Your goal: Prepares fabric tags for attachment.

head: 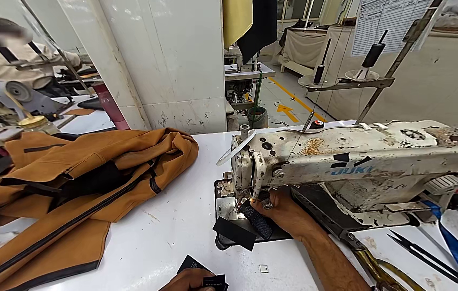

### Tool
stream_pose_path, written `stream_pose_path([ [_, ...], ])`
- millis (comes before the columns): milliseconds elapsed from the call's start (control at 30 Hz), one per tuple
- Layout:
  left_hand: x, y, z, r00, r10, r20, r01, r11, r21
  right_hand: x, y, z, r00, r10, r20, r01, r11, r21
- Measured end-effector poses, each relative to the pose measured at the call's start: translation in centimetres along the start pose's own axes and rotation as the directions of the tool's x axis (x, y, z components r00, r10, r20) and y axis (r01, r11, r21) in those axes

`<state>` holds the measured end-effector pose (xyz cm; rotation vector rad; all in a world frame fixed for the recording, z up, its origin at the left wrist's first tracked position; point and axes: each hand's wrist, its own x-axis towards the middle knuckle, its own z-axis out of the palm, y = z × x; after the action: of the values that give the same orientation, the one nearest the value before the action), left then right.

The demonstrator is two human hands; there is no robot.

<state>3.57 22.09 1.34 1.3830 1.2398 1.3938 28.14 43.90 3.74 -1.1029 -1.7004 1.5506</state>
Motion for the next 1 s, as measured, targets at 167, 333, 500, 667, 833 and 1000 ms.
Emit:
stream_pose_path([
  [167,0.1,0.1,0.0,1.0,0.001,0.0,-0.001,1.0,0.005,0.0,0.0,0.0,1.0,0.003,0.004,-0.003,1.0,-0.009],
  [333,0.0,0.1,-0.1,1.0,0.006,-0.017,-0.006,1.0,0.009,0.1,0.1,0.0,1.0,-0.01,0.004,0.01,0.999,-0.031],
  [500,-0.1,1.1,0.3,0.992,-0.068,-0.102,0.06,0.995,-0.08,-0.3,-0.4,-0.1,0.999,0.01,-0.032,-0.012,0.997,-0.072],
  [667,-0.1,1.6,0.4,0.983,-0.133,-0.128,0.113,0.982,-0.154,-3.4,-2.2,-0.8,0.997,-0.074,-0.018,0.066,0.957,-0.282],
  [833,0.0,1.3,0.3,0.98,-0.134,-0.147,0.104,0.975,-0.199,-8.7,-5.4,1.1,0.973,-0.148,0.178,0.17,0.979,-0.116],
  [1000,0.1,0.8,0.1,0.979,-0.115,-0.167,0.064,0.957,-0.283,-10.4,-3.7,6.4,0.953,-0.15,0.264,0.134,0.988,0.08],
])
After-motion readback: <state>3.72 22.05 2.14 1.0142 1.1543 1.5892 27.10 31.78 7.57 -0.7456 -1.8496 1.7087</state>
